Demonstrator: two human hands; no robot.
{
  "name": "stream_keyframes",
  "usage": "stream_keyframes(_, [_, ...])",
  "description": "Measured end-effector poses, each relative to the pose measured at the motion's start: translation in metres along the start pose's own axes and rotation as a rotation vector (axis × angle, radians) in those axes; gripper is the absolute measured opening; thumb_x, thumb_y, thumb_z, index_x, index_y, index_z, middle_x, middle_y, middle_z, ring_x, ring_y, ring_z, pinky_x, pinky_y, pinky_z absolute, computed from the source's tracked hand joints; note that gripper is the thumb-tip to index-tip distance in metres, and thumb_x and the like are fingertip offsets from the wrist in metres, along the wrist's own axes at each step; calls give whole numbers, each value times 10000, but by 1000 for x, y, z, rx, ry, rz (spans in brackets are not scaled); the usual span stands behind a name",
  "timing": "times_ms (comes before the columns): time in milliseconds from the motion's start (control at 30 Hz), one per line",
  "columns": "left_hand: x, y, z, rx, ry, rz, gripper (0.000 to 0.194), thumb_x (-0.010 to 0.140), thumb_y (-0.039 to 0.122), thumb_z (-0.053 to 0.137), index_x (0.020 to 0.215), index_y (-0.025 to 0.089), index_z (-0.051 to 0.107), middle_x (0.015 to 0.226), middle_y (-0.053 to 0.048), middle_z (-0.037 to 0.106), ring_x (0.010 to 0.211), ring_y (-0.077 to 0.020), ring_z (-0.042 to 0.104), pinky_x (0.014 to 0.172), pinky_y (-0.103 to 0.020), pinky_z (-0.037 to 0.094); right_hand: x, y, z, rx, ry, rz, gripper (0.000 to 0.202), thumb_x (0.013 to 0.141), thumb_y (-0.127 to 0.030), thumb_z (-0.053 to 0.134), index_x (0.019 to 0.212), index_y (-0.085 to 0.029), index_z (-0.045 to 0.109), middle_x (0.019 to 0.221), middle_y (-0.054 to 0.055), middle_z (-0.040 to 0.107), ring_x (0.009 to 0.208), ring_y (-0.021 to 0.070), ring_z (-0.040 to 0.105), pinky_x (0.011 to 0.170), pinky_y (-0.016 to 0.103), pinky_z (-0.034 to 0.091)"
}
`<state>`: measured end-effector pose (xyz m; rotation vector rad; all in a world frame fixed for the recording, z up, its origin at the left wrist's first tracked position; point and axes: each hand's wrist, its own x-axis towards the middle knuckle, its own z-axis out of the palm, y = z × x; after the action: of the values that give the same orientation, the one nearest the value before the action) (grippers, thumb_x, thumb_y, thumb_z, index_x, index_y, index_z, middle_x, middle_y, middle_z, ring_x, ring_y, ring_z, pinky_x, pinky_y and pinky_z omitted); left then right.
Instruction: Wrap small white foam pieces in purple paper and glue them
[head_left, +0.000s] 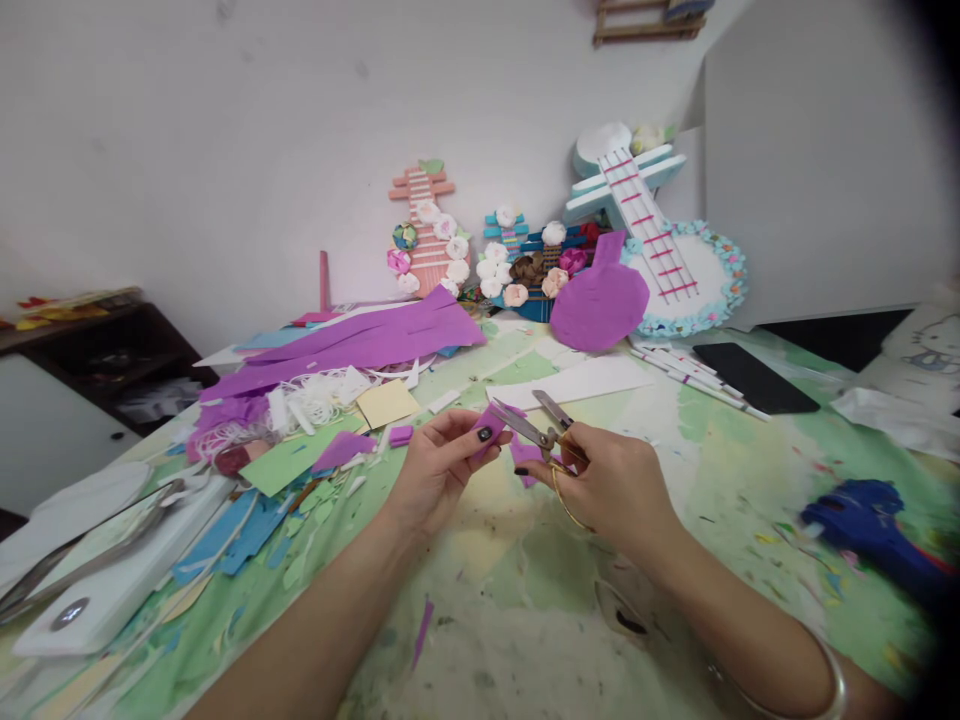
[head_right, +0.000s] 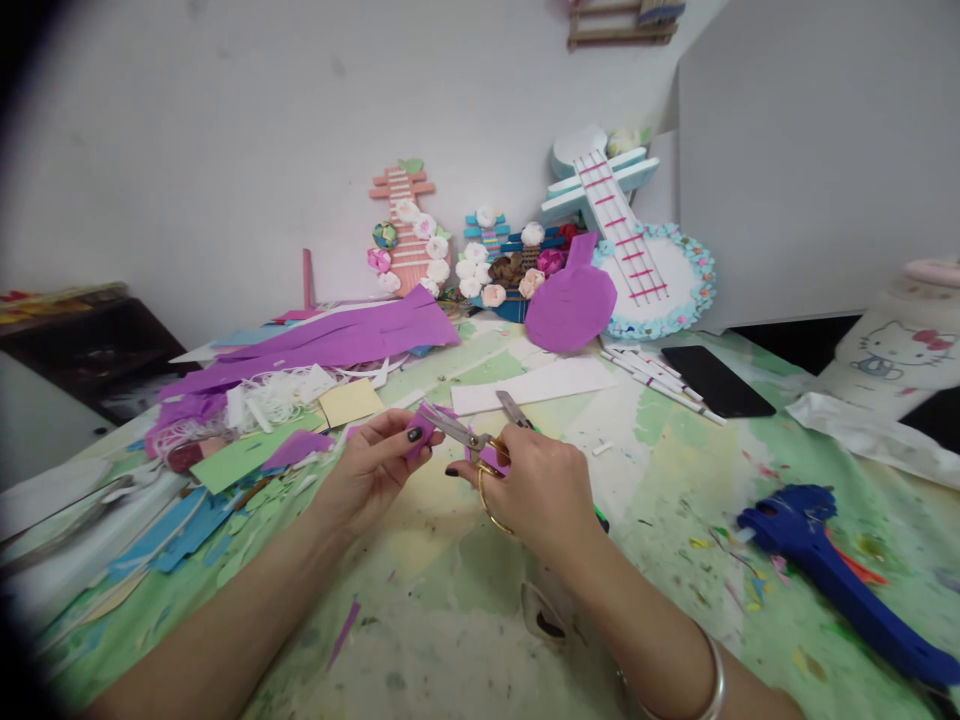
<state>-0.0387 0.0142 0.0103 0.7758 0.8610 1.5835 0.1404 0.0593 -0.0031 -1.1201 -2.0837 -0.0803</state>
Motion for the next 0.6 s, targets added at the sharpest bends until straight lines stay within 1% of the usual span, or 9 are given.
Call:
stream_keyframes(167, [1, 0, 0, 23, 16, -4, 166, 624, 128, 796, 732, 133, 670, 715, -13, 702, 733, -142, 703, 630, -182, 533, -1, 1, 0, -50, 30, -30, 608, 793, -735, 416, 562, -180, 507, 463, 23, 561, 406, 111, 437, 465, 247, 244])
stream_keyframes(367, [-1, 0, 2, 45, 42, -4, 197, 598, 147, 820, 717, 131, 664, 709, -15, 707, 752, -163, 712, 625, -187, 534, -2, 4, 0, -149, 114, -76, 593, 792, -711, 456, 555, -174, 535, 448, 15, 553, 397, 113, 448, 466, 253, 219])
stream_keyframes(600, [0, -2, 0, 60, 38, 6, 203, 597, 149, 822, 710, 130, 655, 710, -19, 714, 753, -177, 717, 623, -195, 539, -2, 6, -1, -212, 115, -95, 554, 766, -676, 538, 550, -167, 552, 432, -1, 529, 390, 107, 432, 468, 247, 180])
